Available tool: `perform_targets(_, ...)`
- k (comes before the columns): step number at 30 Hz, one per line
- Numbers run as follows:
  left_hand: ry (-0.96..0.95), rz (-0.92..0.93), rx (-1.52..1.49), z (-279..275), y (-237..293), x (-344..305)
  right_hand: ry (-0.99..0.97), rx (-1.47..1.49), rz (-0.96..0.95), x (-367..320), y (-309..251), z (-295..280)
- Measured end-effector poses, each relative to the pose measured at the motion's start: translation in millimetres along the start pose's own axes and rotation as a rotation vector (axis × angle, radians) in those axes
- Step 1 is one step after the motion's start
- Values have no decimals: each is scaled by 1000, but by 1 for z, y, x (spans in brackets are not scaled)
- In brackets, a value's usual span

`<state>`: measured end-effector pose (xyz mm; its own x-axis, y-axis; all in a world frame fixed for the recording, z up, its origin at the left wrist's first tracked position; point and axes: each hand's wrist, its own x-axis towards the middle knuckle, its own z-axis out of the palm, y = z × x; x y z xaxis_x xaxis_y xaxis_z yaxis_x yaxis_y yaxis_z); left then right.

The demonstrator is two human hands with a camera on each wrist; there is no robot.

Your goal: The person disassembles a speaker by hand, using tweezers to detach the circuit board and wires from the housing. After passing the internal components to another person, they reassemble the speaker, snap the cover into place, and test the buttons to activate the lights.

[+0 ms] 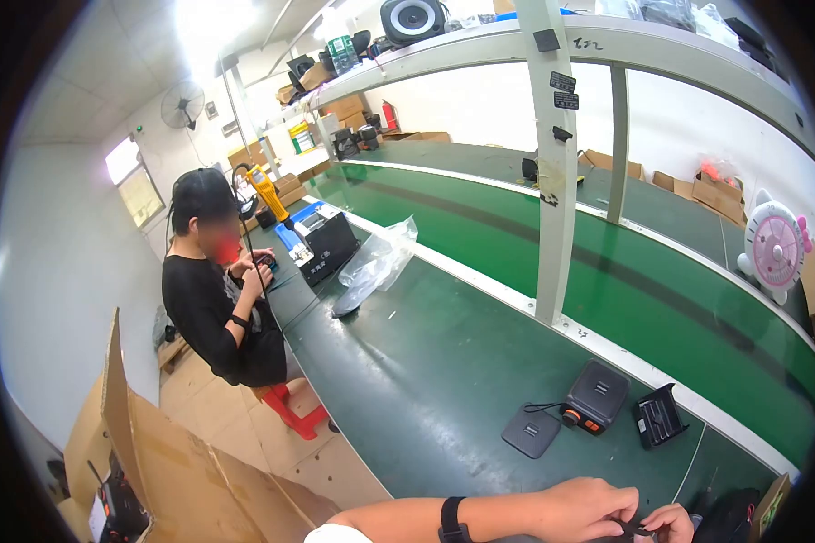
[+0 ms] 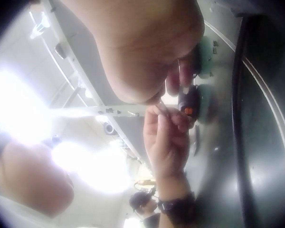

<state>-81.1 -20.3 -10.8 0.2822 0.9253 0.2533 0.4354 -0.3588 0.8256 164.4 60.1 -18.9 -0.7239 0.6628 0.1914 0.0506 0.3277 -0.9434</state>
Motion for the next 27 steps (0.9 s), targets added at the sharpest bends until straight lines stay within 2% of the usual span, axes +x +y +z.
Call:
perform_targets(4,75,40,57,1,-2,0,-10,5,53,-2,2,-2)
perform_targets(6,-48,0,138,0,-7,-1,-25,-13,35,0,0,-1)
perform_targets(7,-50,-2,137,2,-9,-1,-24,-11,37,0,1,0)
perform_targets(9,60,70,126,7,-14,-2,-38,-9,-5,1,1,2)
perform_targets(13,53,14,153,1,-22,1,-31,118,-70,-1,-23,-7)
perform_targets(14,60,-2,151,0,-26,2,-133,-14,-236,3,-39,-21)
perform_targets(15,67,-22,145,-4,-25,2,-170,71,-285,4,-69,-26)
perform_targets(16,58,-59,167,-7,-25,2,-188,270,-481,14,-83,-23)
perform_targets(17,38,-97,232,-11,-21,3,-164,297,-448,27,-95,-35)
perform_targets(19,87,-35,254,-10,-28,3,-677,766,-627,33,-109,-67)
perform_targets(20,78,-45,259,-13,-25,3,-725,828,-593,31,-116,-70)
perform_targets(27,90,-86,219,-13,-25,8,-602,798,-461,25,-128,-61)
